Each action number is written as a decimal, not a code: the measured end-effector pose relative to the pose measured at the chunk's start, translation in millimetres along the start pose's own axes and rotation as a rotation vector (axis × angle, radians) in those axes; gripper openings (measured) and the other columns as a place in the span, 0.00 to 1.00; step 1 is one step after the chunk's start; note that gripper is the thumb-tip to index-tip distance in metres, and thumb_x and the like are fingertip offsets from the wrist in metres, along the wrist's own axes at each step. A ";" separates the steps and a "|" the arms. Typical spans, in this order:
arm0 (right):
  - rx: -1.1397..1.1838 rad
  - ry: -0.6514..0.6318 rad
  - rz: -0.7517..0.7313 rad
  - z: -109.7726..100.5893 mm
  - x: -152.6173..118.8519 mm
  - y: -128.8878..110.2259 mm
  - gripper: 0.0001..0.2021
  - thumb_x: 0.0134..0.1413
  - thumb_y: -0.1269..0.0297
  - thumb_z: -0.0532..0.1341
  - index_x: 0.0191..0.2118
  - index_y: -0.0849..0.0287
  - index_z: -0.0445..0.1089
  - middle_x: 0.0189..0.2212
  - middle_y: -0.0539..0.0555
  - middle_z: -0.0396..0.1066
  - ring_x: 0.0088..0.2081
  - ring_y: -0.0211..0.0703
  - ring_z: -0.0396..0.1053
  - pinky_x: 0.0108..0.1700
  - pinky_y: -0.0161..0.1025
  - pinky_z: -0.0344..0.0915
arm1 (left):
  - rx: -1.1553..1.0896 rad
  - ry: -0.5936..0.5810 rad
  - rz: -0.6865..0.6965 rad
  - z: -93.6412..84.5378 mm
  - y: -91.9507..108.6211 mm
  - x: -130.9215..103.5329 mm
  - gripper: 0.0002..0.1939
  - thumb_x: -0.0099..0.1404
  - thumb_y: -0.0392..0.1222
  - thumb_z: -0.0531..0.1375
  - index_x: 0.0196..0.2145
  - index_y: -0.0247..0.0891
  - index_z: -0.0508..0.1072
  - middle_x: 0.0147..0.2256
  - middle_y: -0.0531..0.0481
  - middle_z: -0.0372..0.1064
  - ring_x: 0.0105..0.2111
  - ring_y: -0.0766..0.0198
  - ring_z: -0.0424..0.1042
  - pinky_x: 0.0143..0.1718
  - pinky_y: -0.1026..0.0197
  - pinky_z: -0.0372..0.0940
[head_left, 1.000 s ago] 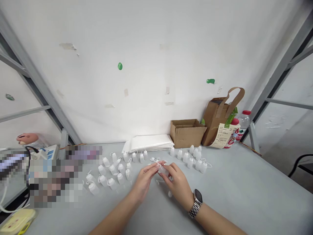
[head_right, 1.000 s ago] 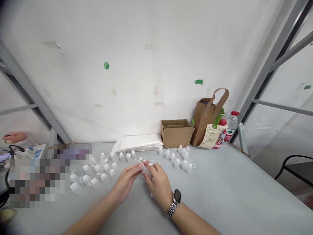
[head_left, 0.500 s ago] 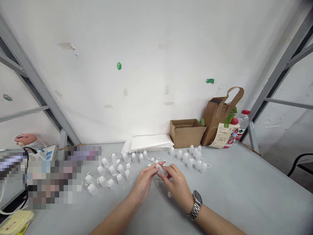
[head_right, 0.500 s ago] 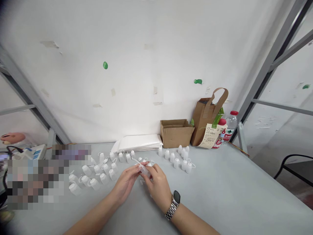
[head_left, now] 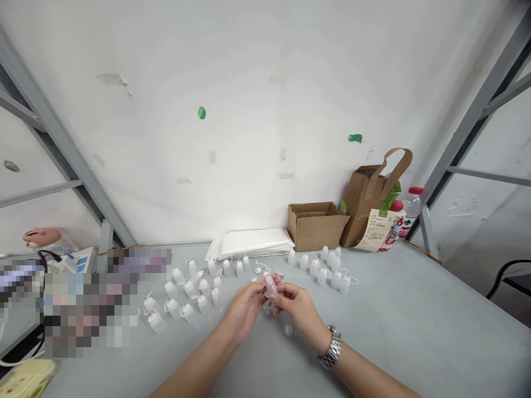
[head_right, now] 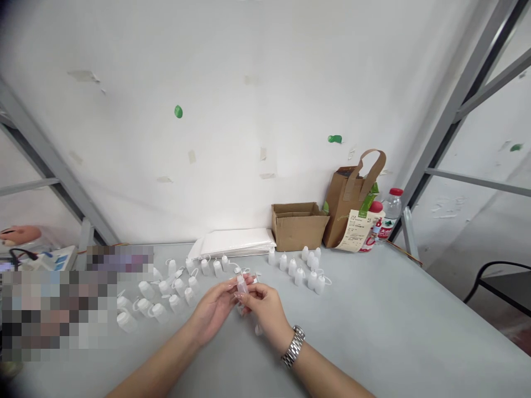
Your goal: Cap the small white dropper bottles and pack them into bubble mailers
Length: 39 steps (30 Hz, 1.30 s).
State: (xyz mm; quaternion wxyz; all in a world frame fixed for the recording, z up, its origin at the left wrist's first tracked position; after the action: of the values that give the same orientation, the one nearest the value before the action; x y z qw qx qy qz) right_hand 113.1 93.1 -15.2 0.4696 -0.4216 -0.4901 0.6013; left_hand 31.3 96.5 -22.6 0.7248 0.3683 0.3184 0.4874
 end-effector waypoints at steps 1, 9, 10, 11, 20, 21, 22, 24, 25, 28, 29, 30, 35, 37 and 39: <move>0.025 -0.006 0.010 0.3 0.0 0.9 0.18 0.33 0.50 0.68 0.26 0.62 0.72 0.21 0.49 0.69 0.20 0.35 0.62 0.27 0.36 0.62 | -0.014 0.005 -0.013 -1.0 -1.1 0.4 0.17 0.55 0.42 0.56 0.40 0.32 0.75 0.43 0.41 0.72 0.51 0.51 0.62 0.50 0.54 0.55; 0.120 -0.077 0.040 6.0 -0.6 5.8 0.17 0.35 0.53 0.68 0.27 0.64 0.74 0.21 0.51 0.69 0.21 0.34 0.62 0.28 0.34 0.60 | -0.144 -0.010 -0.128 -3.1 -14.1 3.5 0.17 0.54 0.39 0.54 0.40 0.33 0.74 0.40 0.43 0.73 0.44 0.57 0.66 0.45 0.57 0.57; 0.127 -0.090 0.037 7.0 -0.7 5.5 0.17 0.36 0.53 0.68 0.28 0.64 0.74 0.22 0.51 0.69 0.21 0.34 0.62 0.28 0.34 0.60 | -0.158 -0.013 -0.136 -3.1 -14.9 3.7 0.16 0.54 0.38 0.54 0.39 0.33 0.74 0.39 0.43 0.73 0.42 0.57 0.67 0.43 0.58 0.58; 0.130 -0.102 0.034 7.9 -0.9 5.1 0.17 0.36 0.53 0.68 0.28 0.64 0.74 0.22 0.52 0.69 0.21 0.34 0.62 0.28 0.34 0.60 | -0.173 -0.017 -0.142 -3.1 -15.3 3.8 0.16 0.54 0.38 0.54 0.39 0.33 0.74 0.39 0.43 0.73 0.41 0.58 0.67 0.41 0.58 0.59; 0.100 -0.141 0.011 11.7 -2.1 1.1 0.17 0.36 0.52 0.68 0.26 0.63 0.73 0.21 0.50 0.68 0.21 0.34 0.63 0.28 0.34 0.61 | -0.256 -0.031 -0.174 -0.9 -16.8 3.1 0.13 0.54 0.37 0.55 0.38 0.35 0.74 0.36 0.45 0.72 0.36 0.60 0.69 0.35 0.60 0.59; 0.095 -0.148 0.003 12.7 -2.3 0.5 0.17 0.37 0.51 0.67 0.25 0.63 0.73 0.20 0.49 0.67 0.21 0.34 0.63 0.27 0.34 0.61 | -0.264 -0.025 -0.181 -0.9 -17.7 2.8 0.14 0.55 0.37 0.55 0.39 0.35 0.73 0.35 0.45 0.72 0.34 0.61 0.69 0.34 0.60 0.60; 0.094 -0.157 -0.005 13.9 -2.6 -0.2 0.17 0.37 0.51 0.67 0.25 0.63 0.72 0.20 0.48 0.67 0.20 0.34 0.63 0.27 0.34 0.61 | -0.269 -0.017 -0.189 -1.1 -18.7 2.4 0.15 0.55 0.37 0.56 0.40 0.35 0.73 0.34 0.46 0.72 0.32 0.61 0.69 0.32 0.60 0.60; 0.088 -0.180 -0.015 16.6 -3.3 -1.5 0.17 0.36 0.51 0.68 0.24 0.62 0.71 0.18 0.47 0.65 0.20 0.34 0.63 0.27 0.34 0.61 | -0.262 -0.002 -0.200 -1.7 -20.5 1.6 0.15 0.55 0.38 0.56 0.41 0.35 0.73 0.31 0.47 0.72 0.28 0.63 0.68 0.29 0.60 0.59; 0.082 -0.190 -0.016 17.8 -3.5 -1.9 0.17 0.36 0.51 0.68 0.24 0.62 0.71 0.18 0.46 0.64 0.20 0.34 0.63 0.27 0.35 0.62 | -0.250 0.002 -0.199 -2.0 -20.9 1.3 0.15 0.56 0.38 0.56 0.42 0.36 0.73 0.30 0.47 0.72 0.27 0.64 0.67 0.27 0.61 0.59; 0.052 -0.189 -0.019 17.4 -2.5 -3.4 0.18 0.36 0.50 0.67 0.26 0.61 0.71 0.18 0.46 0.65 0.21 0.35 0.64 0.30 0.36 0.63 | -0.176 0.014 -0.151 -3.2 -17.1 1.3 0.15 0.57 0.41 0.58 0.42 0.36 0.73 0.33 0.46 0.73 0.30 0.62 0.69 0.30 0.60 0.60; 0.038 -0.176 -0.023 15.8 -1.7 -3.7 0.18 0.36 0.49 0.67 0.27 0.61 0.70 0.19 0.47 0.66 0.22 0.36 0.64 0.30 0.36 0.63 | -0.143 0.021 -0.119 -3.6 -14.1 1.4 0.16 0.58 0.44 0.58 0.42 0.35 0.73 0.35 0.45 0.73 0.34 0.60 0.70 0.33 0.60 0.61; 0.025 -0.157 -0.028 13.4 -0.6 -3.9 0.19 0.36 0.49 0.67 0.27 0.61 0.70 0.19 0.47 0.66 0.23 0.36 0.64 0.31 0.37 0.63 | -0.105 0.027 -0.080 -3.8 -10.0 1.4 0.17 0.58 0.46 0.58 0.43 0.35 0.73 0.38 0.44 0.73 0.37 0.58 0.70 0.36 0.59 0.61; -0.068 0.010 -0.106 -4.7 2.7 -5.9 0.20 0.35 0.49 0.68 0.27 0.61 0.66 0.20 0.46 0.65 0.23 0.36 0.62 0.27 0.35 0.60 | 0.167 0.121 0.136 -7.0 15.1 -2.6 0.20 0.46 0.44 0.68 0.38 0.37 0.75 0.43 0.44 0.72 0.48 0.51 0.66 0.49 0.54 0.58; -0.124 0.053 -0.159 -8.5 1.1 -9.9 0.19 0.37 0.50 0.67 0.27 0.61 0.66 0.21 0.46 0.65 0.23 0.35 0.61 0.27 0.34 0.60 | 0.241 0.157 0.167 -8.7 20.4 -4.4 0.18 0.43 0.41 0.69 0.35 0.37 0.76 0.42 0.44 0.74 0.47 0.50 0.67 0.49 0.53 0.59; -0.163 0.041 -0.183 -6.9 -0.7 -13.5 0.17 0.40 0.52 0.66 0.30 0.61 0.67 0.23 0.48 0.66 0.25 0.36 0.62 0.29 0.35 0.61 | 0.248 0.167 0.168 -9.9 22.6 -4.7 0.16 0.44 0.42 0.68 0.34 0.37 0.76 0.41 0.44 0.74 0.46 0.50 0.68 0.48 0.53 0.60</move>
State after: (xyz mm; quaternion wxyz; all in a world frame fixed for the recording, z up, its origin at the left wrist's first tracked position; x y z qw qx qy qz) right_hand 121.9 94.7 -3.1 0.4964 -0.4242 -0.5641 0.5055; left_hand 11.0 100.1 -8.2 0.6015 0.4384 0.4035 0.5322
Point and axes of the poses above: each hand's wrist, its own x-axis towards the middle knuckle, its own z-axis out of the palm, y = z × x, the point moved 10 cm from there along x, towards the middle knuckle
